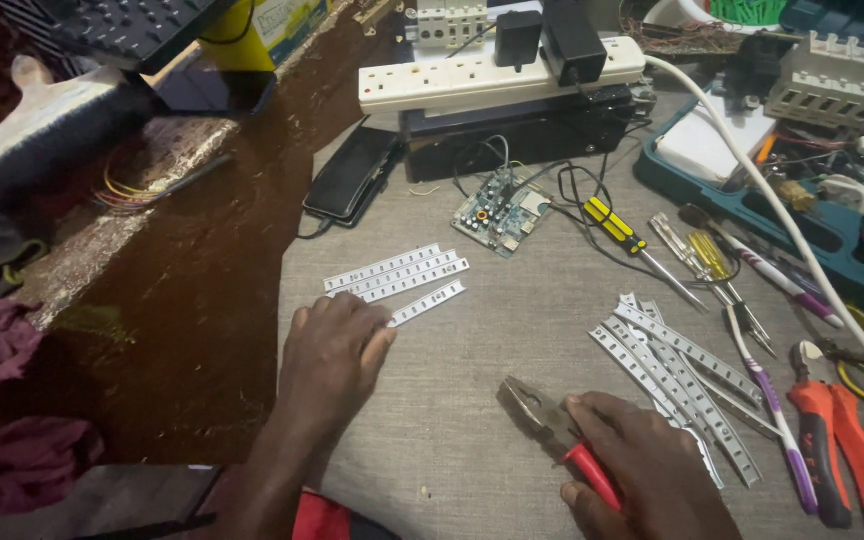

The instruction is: The person uses red-handled pliers to cut small white plastic strips with holes into shorter segments. The person repeatedly picks up a strip, cuts it, and places the pieces on the table.

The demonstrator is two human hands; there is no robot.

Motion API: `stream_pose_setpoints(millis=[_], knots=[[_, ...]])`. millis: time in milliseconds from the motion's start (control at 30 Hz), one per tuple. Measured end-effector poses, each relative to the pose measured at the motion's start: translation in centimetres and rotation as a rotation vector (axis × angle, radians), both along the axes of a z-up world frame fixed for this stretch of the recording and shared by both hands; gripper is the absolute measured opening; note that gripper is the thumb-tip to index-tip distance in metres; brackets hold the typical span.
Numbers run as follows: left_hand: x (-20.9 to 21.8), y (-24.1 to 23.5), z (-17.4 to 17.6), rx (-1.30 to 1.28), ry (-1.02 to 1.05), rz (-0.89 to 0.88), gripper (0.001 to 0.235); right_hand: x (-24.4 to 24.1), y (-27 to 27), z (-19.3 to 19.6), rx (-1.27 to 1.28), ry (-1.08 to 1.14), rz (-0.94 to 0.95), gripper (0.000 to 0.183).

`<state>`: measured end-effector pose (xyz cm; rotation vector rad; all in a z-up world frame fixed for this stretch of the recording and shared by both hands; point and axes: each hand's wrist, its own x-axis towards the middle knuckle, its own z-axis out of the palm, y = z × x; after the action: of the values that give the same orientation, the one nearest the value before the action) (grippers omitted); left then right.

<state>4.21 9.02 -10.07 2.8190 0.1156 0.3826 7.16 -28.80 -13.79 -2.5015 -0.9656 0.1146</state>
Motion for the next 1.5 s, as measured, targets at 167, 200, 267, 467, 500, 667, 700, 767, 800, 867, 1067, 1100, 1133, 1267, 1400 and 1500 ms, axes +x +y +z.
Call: stream_pose_setpoints(millis=[167,200,267,467,500,667,700,767,800,867,1067,1100,1133,1267,1400,1500], knots=[[0.9,-0.3,0.1,0.043,0.001,-0.026,0.020,-0.1,0.0,0.4,-0.118,0.131,-0.069,0.096],[1.0,-0.3,0.2,0.041,0.000,-0.025,0.020,-0.1,0.1,0.4,-0.119,0.130,-0.068,0.096],[1.5,-0.5,0.4,0.035,0.011,-0.013,0.017,0.0,0.1,0.6,-0.159,0.175,-0.088,0.095],[1.9,-0.8,0.5,0.035,-0.044,0.048,0.015,0.0,0.1,0.7,-0.140,0.161,-0.085,0.096],[1.8,-0.6,0.1,0.034,-0.042,0.051,0.015,0.0,0.1,0.7,-0.141,0.163,-0.082,0.096],[1.6,0.1,-0.9,0.011,-0.218,0.074,0.020,0.3,-0.2,0.1,-0.129,0.120,-0.045,0.096],[1.6,0.2,-1.0,0.011,-0.219,0.075,0.020,0.5,-0.3,-0.1,-0.128,0.118,-0.044,0.096],[1.7,0.3,-1.2,0.026,-0.223,0.056,0.019,0.7,-0.5,-0.5,-0.116,0.106,-0.026,0.095],[1.6,0.3,-1.2,0.026,-0.222,0.056,0.019,0.6,-0.4,-0.3,-0.116,0.106,-0.026,0.095],[1.7,0.3,-1.3,0.018,-0.168,0.078,0.020,0.3,-0.1,0.3,-0.101,0.143,-0.052,0.092],[1.8,0.4,-1.4,0.024,-0.174,0.094,0.018,0.3,-0.4,-0.2,-0.122,0.151,-0.066,0.099],[1.9,0.4,-1.5,0.023,-0.175,0.093,0.018,0.3,-0.3,0.0,-0.123,0.151,-0.067,0.099],[1.9,0.5,-1.7,0.028,-0.180,0.086,0.019,0.2,-0.2,0.1,-0.112,0.136,-0.071,0.098],[1.9,0.6,-1.8,0.025,-0.173,0.083,0.018,0.4,-0.1,0.5,-0.154,0.193,-0.066,0.094],[1.7,0.5,-1.7,0.029,-0.191,0.081,0.018,0.2,-0.3,0.2,-0.114,0.154,-0.069,0.095],[1.6,0.5,-1.3,0.006,-0.203,0.087,0.019,0.4,-0.4,-0.2,-0.112,0.139,-0.051,0.097]])
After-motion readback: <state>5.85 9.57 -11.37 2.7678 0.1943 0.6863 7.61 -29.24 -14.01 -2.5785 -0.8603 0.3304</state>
